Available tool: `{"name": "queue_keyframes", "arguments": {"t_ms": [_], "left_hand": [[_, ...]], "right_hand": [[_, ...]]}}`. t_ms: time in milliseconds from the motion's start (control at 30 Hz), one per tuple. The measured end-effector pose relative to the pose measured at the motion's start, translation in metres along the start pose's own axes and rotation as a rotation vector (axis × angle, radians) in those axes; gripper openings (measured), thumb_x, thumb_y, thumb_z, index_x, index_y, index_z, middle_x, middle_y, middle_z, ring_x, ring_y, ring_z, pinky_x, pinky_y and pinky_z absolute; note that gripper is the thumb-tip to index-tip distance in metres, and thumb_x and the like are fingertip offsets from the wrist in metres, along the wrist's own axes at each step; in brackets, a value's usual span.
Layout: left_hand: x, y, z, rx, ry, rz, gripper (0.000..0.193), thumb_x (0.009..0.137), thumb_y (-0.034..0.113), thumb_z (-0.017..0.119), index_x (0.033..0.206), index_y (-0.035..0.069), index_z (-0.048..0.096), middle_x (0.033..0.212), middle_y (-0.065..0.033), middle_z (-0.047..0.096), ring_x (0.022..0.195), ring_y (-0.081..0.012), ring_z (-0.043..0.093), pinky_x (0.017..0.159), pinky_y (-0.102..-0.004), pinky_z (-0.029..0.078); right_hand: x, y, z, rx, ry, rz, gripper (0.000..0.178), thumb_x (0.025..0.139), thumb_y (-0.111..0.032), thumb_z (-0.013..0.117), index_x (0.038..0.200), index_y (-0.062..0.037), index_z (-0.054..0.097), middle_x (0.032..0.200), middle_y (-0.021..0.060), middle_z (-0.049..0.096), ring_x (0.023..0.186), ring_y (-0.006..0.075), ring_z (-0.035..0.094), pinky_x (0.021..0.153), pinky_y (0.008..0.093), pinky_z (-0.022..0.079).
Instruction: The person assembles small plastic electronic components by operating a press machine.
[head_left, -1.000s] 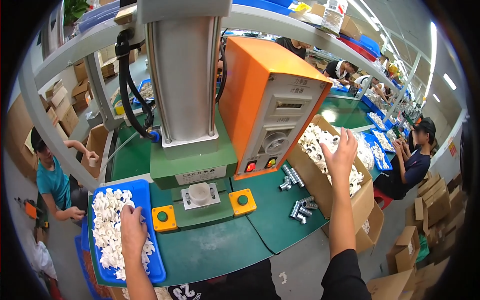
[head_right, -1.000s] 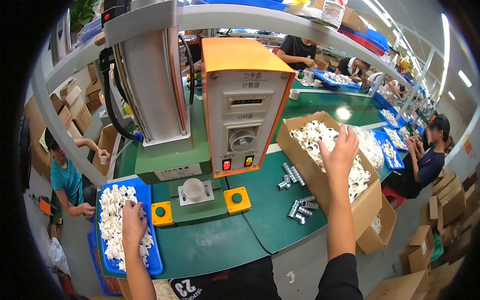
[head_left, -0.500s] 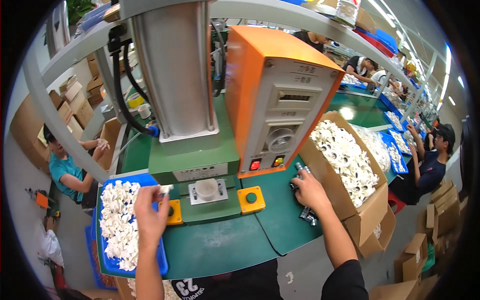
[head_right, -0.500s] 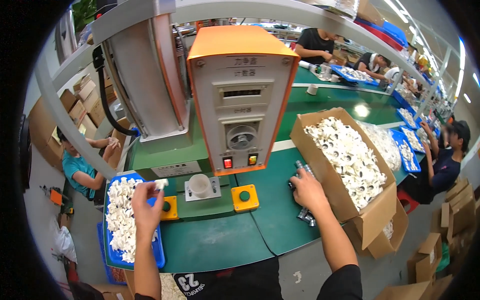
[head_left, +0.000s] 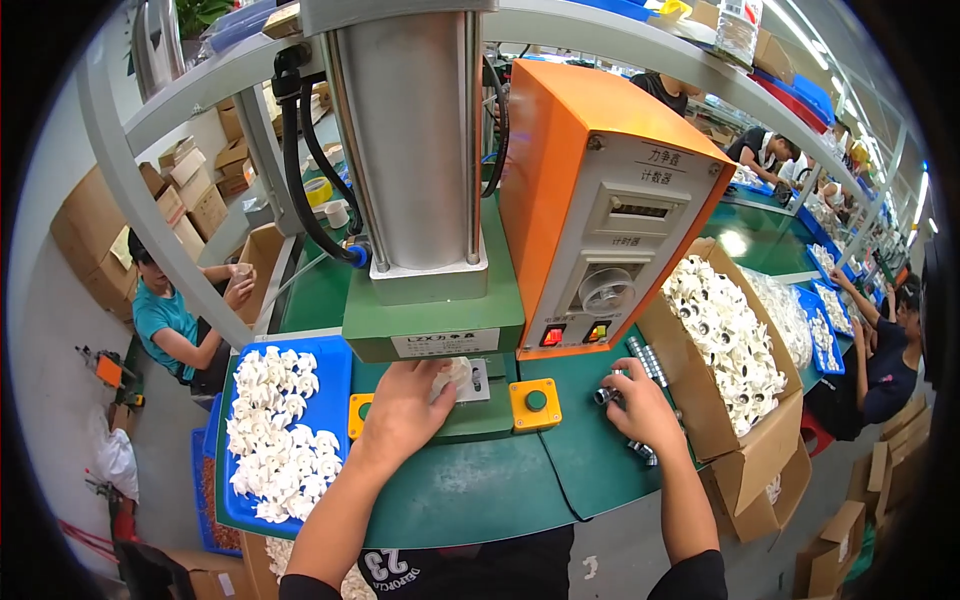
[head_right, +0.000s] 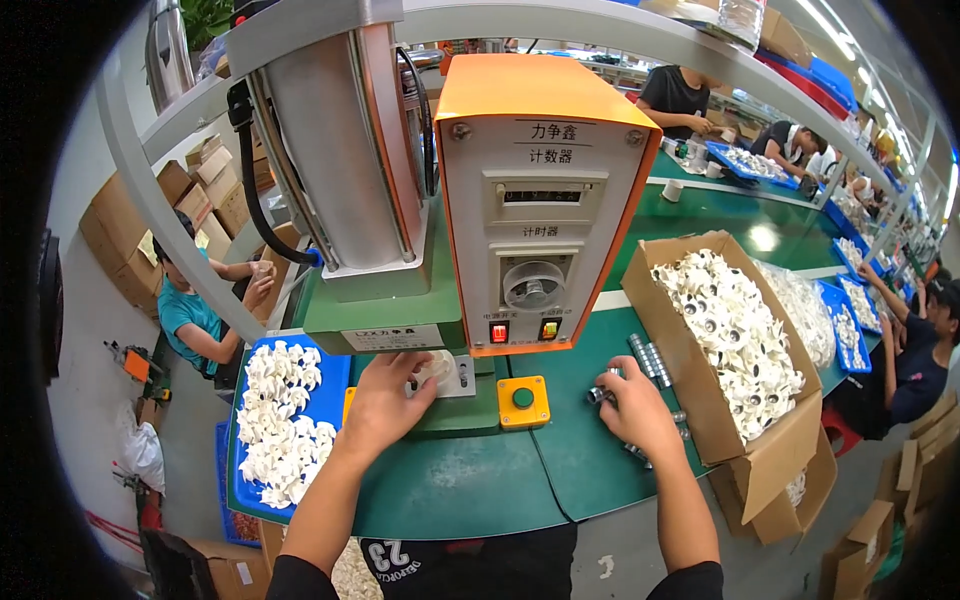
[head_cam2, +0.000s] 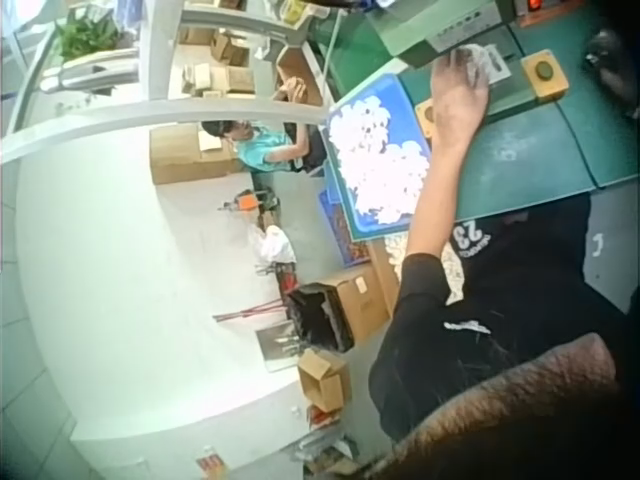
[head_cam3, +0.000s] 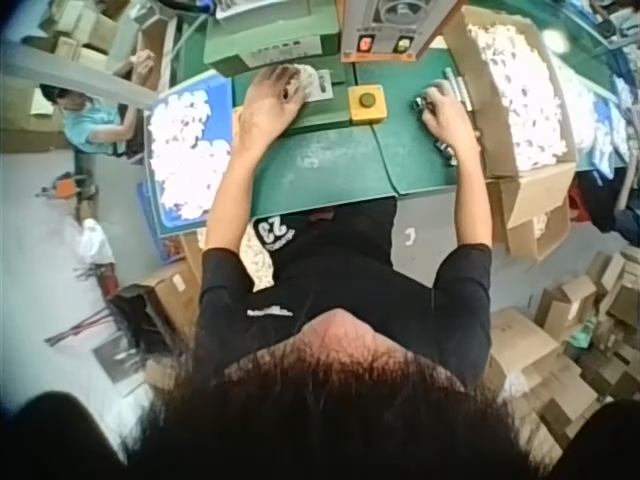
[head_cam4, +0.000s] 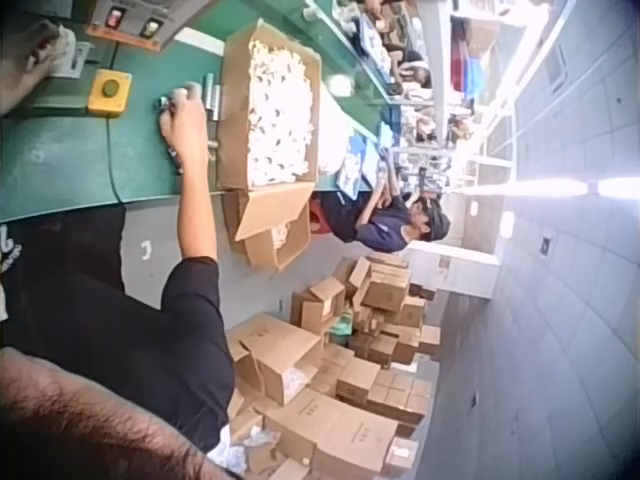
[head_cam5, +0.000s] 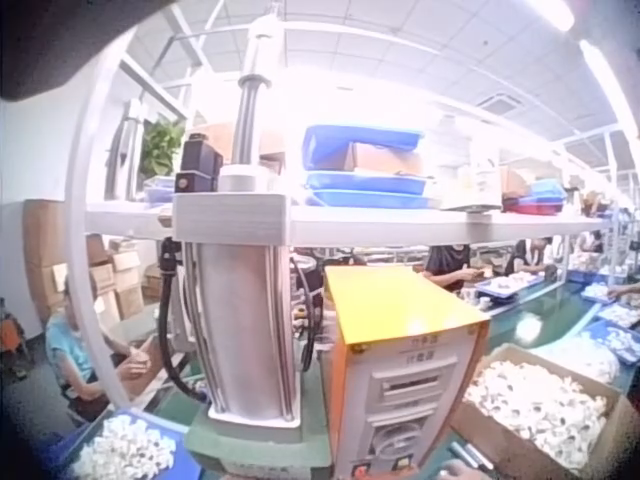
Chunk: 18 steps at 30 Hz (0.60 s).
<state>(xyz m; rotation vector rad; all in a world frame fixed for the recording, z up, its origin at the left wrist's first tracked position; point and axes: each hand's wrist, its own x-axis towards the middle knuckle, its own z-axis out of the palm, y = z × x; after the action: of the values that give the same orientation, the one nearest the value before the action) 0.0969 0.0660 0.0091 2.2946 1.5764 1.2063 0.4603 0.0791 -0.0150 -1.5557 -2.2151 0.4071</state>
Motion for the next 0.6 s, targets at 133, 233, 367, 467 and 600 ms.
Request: {"name": "queue_keyframes", "arguments": {"t_ms": [133,233,367,467,600], "left_hand": [[-0.001,-0.001,-0.001,0.080,0.027,0.094,0.026,0.083,0.013,0.079,0.106,0.003,0.071,0.097,-0.0132,0.071,0.096,-0.0351,0.067,0.085,-0.0434,0.055],[-0.001,0.001,-0.003,0.070,0.006,0.072,0.021,0.081,0.009,0.079,0.099,0.003,0.072,0.099,-0.0135,0.072,0.098,-0.0381,0.066,0.086,-0.0463,0.056],[-0.008,-0.006,-0.001,0.038,0.071,0.149,0.014,0.080,0.006,0.079,0.092,0.004,0.073,0.096,-0.0114,0.071,0.093,-0.0353,0.065,0.082,-0.0443,0.056],[-0.009,-0.002,0.000,0.025,0.080,0.148,0.011,0.080,0.004,0.080,0.088,0.004,0.073,0.095,-0.0108,0.070,0.091,-0.0344,0.065,0.080,-0.0438,0.055],[-0.018,0.012,-0.002,0.025,0.096,0.139,0.010,0.080,0.004,0.080,0.087,0.004,0.073,0.094,-0.0115,0.070,0.090,-0.0338,0.065,0.078,-0.0435,0.055]], "right_hand": [[-0.010,-0.024,-0.004,0.073,0.061,-0.085,0.028,0.080,-0.001,0.071,0.108,-0.0018,0.070,0.128,0.0185,0.059,0.098,0.0355,0.069,0.086,0.0439,0.058],[-0.022,-0.038,-0.003,0.125,0.055,-0.126,0.029,0.080,0.000,0.072,0.109,-0.0033,0.069,0.127,0.0178,0.058,0.097,0.0331,0.069,0.085,0.0423,0.057],[-0.035,-0.059,0.012,0.221,0.023,-0.207,0.030,0.080,0.000,0.073,0.109,-0.0051,0.069,0.127,0.0167,0.057,0.093,0.0285,0.068,0.082,0.0387,0.057],[-0.046,-0.075,0.032,0.290,-0.030,-0.240,0.029,0.081,-0.001,0.074,0.109,-0.0057,0.070,0.128,0.0162,0.057,0.092,0.0271,0.068,0.080,0.0373,0.058],[-0.049,-0.099,0.063,0.342,-0.107,-0.298,0.030,0.081,-0.005,0.077,0.111,-0.0060,0.070,0.128,0.0147,0.058,0.098,0.0311,0.069,0.085,0.0394,0.058]]}}
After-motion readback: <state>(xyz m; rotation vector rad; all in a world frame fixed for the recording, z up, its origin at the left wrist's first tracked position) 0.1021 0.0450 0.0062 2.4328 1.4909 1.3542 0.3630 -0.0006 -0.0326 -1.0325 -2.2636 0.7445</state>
